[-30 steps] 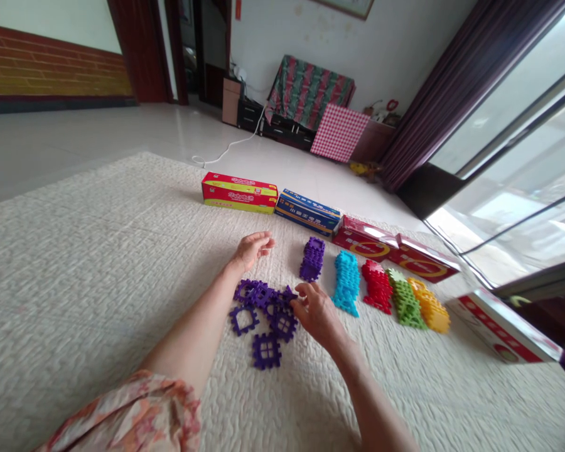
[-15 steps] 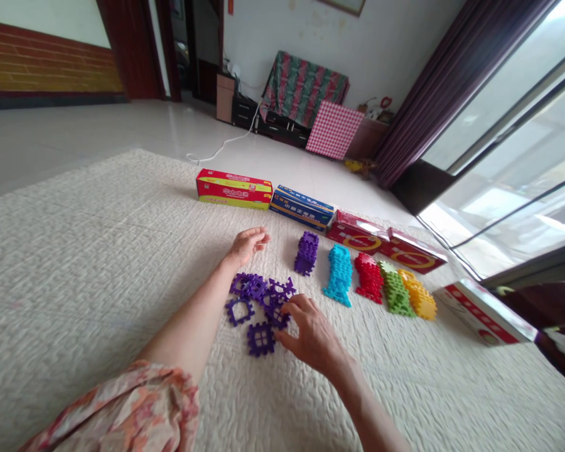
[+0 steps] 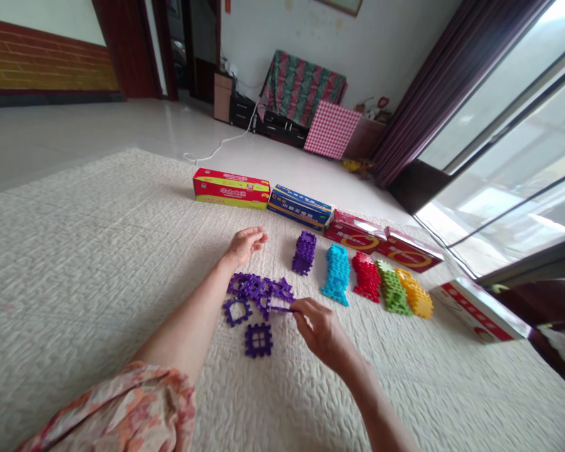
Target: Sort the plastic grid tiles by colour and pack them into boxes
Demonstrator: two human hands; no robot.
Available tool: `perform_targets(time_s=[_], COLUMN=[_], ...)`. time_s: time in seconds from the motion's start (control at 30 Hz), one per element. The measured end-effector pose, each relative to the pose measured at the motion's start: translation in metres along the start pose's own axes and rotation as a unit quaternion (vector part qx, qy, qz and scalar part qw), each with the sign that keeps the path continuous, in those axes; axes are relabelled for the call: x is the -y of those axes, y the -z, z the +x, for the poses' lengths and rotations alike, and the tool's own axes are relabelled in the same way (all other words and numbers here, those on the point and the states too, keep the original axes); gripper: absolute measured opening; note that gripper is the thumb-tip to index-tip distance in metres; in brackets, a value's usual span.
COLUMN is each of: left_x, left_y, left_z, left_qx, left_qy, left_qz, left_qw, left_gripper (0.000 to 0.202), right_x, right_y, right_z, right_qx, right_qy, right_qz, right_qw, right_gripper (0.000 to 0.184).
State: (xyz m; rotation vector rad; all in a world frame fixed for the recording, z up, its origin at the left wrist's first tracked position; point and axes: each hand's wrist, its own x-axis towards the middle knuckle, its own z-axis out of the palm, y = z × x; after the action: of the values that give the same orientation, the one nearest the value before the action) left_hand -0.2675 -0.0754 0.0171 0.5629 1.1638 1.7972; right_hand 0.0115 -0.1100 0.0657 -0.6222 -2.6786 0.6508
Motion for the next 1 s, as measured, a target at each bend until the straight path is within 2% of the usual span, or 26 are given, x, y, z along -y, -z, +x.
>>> perform_targets(time_s=[0.1, 0.23, 0.43, 0.57, 0.7, 0.83, 1.0], left_x=[-0.001, -0.002, -0.001, 0.000, 0.001, 0.001, 0.002], left_y=[-0.001, -0.002, 0.000, 0.000, 0.000, -0.001, 0.001], left_z=[-0.001, -0.001, -0.001, 0.000, 0.001, 0.001, 0.003], left_qx=[0.000, 0.002, 0.009, 0.007, 0.006, 0.004, 0.001], left_qy=[0.000, -0.001, -0.001, 0.000, -0.002, 0.004, 0.005], left_qz=[0.000, -0.001, 0.001, 0.004, 0.007, 0.009, 0.005], left_qw=[1.000, 1.000, 1.000, 1.000, 1.000, 1.000, 1.000], left_gripper=[0.031, 0.031, 0.030, 0.031, 0.032, 0.033, 0.033], right_x=[-0.006, -0.015, -0.020, -0.014, -0.007, -0.010, -0.024], right_y=[0.013, 0.021, 0.012, 0.004, -0.007, -0.011, -0.001], right_z=[0.003, 0.009, 0.003, 0.001, 0.008, 0.009, 0.009], right_qx=[-0.016, 0.015, -0.009, 0.003, -0.014, -0.029, -0.063], right_qy=[-0.021, -0.053, -0.115, -0.163, -0.215, -0.197, -0.152], right_qz=[-0.019, -0.068, -0.099, -0.132, -0.169, -0.173, -0.121], right_qw=[0.999, 0.996, 0.988, 0.978, 0.962, 0.964, 0.979], right_gripper=[0.024, 0.026, 0.026, 0.032, 0.032, 0.024, 0.026])
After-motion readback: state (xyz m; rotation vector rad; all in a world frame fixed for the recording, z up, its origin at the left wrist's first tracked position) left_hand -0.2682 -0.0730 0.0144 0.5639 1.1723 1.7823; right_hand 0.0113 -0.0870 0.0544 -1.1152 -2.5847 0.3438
